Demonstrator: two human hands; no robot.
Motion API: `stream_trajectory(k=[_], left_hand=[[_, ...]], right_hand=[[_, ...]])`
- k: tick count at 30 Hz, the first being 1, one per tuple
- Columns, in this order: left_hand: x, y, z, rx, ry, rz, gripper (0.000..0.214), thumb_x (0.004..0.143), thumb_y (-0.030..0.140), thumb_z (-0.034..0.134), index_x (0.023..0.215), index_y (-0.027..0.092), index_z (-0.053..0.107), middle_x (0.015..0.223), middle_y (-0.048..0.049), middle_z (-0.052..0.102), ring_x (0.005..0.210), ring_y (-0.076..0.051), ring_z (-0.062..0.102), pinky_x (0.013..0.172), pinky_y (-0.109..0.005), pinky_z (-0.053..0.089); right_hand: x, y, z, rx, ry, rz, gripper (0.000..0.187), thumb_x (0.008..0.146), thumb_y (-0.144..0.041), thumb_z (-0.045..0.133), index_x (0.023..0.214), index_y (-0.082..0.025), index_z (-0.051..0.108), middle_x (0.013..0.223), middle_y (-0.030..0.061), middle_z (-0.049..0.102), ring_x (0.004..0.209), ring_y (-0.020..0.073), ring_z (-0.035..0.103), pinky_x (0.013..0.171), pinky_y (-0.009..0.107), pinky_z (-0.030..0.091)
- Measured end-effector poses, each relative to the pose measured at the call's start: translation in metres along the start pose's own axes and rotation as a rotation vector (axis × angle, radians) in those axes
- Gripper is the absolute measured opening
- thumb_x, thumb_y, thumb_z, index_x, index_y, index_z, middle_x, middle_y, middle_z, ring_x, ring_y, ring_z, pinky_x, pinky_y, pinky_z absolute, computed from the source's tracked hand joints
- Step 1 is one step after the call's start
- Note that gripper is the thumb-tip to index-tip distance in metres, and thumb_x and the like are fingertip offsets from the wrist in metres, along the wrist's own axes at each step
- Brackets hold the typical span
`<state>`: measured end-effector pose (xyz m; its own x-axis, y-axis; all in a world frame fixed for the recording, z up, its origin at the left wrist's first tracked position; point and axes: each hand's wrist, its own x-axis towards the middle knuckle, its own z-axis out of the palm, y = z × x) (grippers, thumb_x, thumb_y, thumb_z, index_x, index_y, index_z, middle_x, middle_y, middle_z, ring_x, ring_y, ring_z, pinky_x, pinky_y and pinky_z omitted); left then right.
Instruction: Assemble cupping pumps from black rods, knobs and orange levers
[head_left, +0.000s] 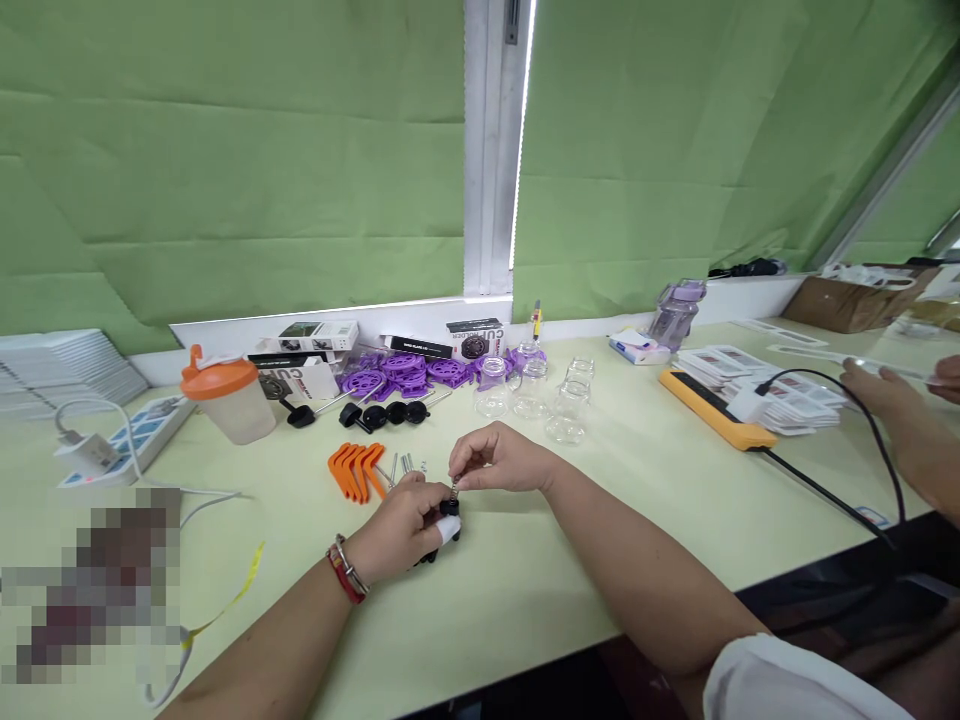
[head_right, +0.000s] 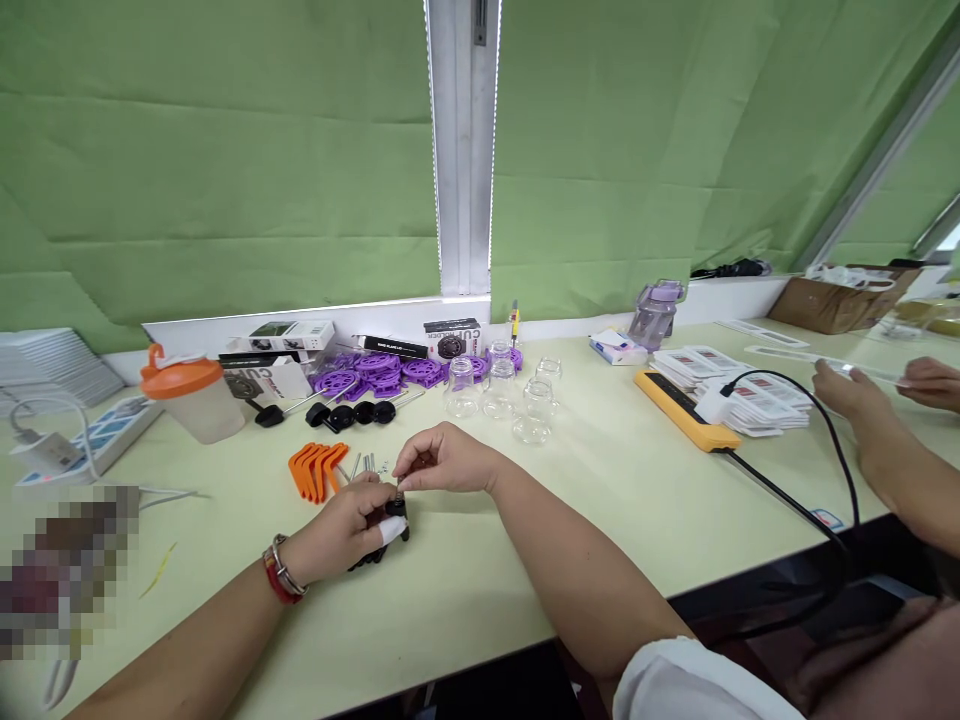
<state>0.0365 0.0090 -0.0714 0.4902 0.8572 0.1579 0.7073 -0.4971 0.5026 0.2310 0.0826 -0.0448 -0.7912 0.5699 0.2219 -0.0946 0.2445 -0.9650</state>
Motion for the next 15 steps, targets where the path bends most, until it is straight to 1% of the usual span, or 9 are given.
stream_trajectory(k=[4,9,15], left_hand=[[0.0000,0.0006,0.0001,0.012,-0.008,0.004,0.009,0.080,0.026,0.053,0.075,0.019,0.053,0.063,-0.0004,0.056,0.073,-0.018,0.045,0.068,-0.028,0.037],[0.0008,0.0026,0.0000,0.024,-0.020,0.016,0.009,0.081,0.024,0.052,0.074,0.019,0.053,0.064,-0.0002,0.056,0.073,-0.017,0.045,0.070,-0.029,0.037],[-0.0005,0.0019,0.0011,0.007,-0.016,0.039,0.008,0.081,0.025,0.052,0.075,0.019,0.053,0.063,0.0005,0.056,0.071,-0.017,0.044,0.070,-0.029,0.037]], right_hand=[[-0.0012,0.0015,-0.0030,-0.010,-0.028,0.008,0.028,0.061,-0.032,0.080,0.077,-0.012,0.069,0.075,0.0030,0.064,0.067,0.0109,0.057,0.064,0.026,0.047],[-0.0026,0.0034,-0.0046,0.015,-0.055,0.005,0.026,0.062,-0.030,0.080,0.078,-0.012,0.070,0.080,0.0050,0.065,0.070,0.0121,0.058,0.066,0.027,0.047],[-0.0041,-0.0002,-0.0031,-0.008,-0.052,0.009,0.026,0.061,-0.031,0.080,0.075,-0.012,0.070,0.081,0.0060,0.066,0.070,0.0124,0.058,0.064,0.027,0.046]])
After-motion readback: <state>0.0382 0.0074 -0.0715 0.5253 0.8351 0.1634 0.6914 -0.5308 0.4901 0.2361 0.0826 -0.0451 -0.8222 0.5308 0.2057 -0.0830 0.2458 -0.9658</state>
